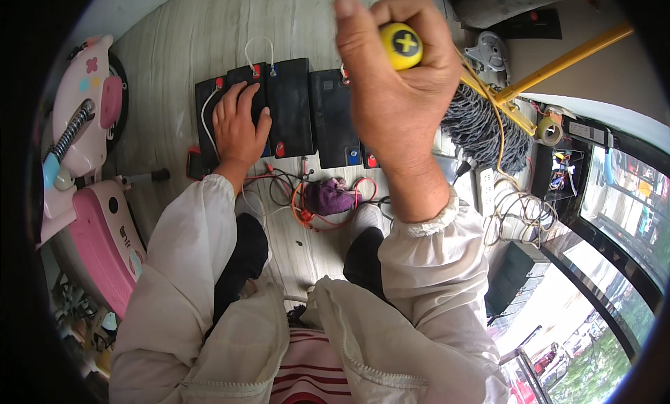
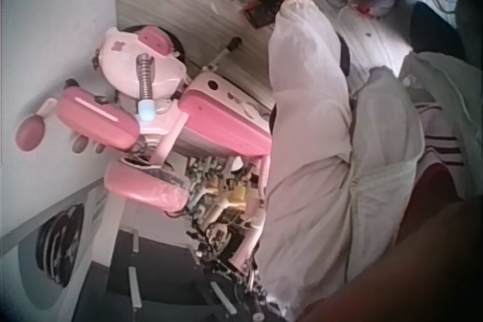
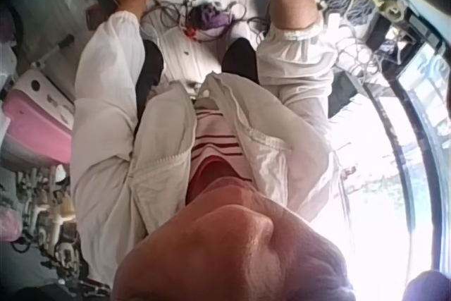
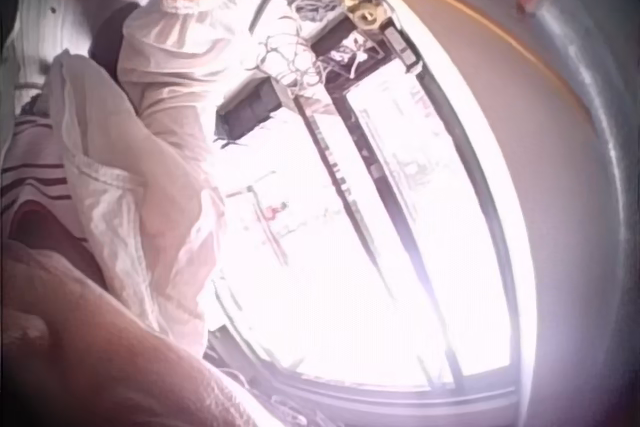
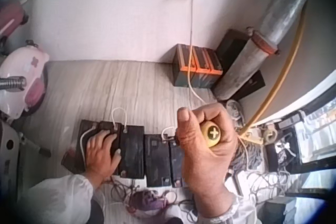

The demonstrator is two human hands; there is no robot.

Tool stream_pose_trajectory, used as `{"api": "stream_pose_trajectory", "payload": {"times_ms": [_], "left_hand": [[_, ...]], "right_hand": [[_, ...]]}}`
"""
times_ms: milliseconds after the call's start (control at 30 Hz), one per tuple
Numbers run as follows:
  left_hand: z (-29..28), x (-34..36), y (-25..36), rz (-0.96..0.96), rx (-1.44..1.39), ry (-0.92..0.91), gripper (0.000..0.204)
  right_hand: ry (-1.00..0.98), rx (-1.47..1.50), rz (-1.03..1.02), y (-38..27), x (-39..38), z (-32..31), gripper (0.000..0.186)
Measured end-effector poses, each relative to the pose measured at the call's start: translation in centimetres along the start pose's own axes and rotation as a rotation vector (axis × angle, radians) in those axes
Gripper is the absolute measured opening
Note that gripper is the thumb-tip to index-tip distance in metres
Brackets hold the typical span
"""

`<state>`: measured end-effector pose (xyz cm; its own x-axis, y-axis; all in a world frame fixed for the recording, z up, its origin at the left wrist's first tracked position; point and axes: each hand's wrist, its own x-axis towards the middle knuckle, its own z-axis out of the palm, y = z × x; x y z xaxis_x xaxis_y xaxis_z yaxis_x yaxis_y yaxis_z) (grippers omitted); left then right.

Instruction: The person is sitting on the floor and using a screwdriver to tighten connections on a series of black batteries. A multimeter is placed nearby, and the person occasionally adjusts the wires and terminals.

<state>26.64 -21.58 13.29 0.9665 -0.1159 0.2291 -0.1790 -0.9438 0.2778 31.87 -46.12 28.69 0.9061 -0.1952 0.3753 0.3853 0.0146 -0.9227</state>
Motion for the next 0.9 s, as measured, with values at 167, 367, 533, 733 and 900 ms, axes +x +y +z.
{"api": "stream_pose_trajectory", "payload": {"times_ms": [167,367,533,733,900], "left_hand": [[0.1,-0.1,-0.3,0.001,0.006,0.005,0.05],[0.1,-0.2,-0.2,-0.009,0.015,0.001,0.05],[0.2,-0.1,-0.2,0.001,0.008,0.01,0.05],[0.2,-0.3,-0.1,-0.014,0.011,-0.008,0.051],[0.3,0.0,0.0,-0.017,-0.012,-0.009,0.051]], "right_hand": [[-0.174,0.202,0.094,0.4,1.1,-0.4,0.018],[-0.271,0.198,0.089,0.5,1.6,-1.4,0.011],[-0.281,0.194,0.116,-0.1,1.7,-1.5,0.012],[-0.547,0.232,0.131,-1.2,0.8,0.0,0.018],[-0.524,0.186,0.082,-1.2,1.1,1.5,0.022]]}}
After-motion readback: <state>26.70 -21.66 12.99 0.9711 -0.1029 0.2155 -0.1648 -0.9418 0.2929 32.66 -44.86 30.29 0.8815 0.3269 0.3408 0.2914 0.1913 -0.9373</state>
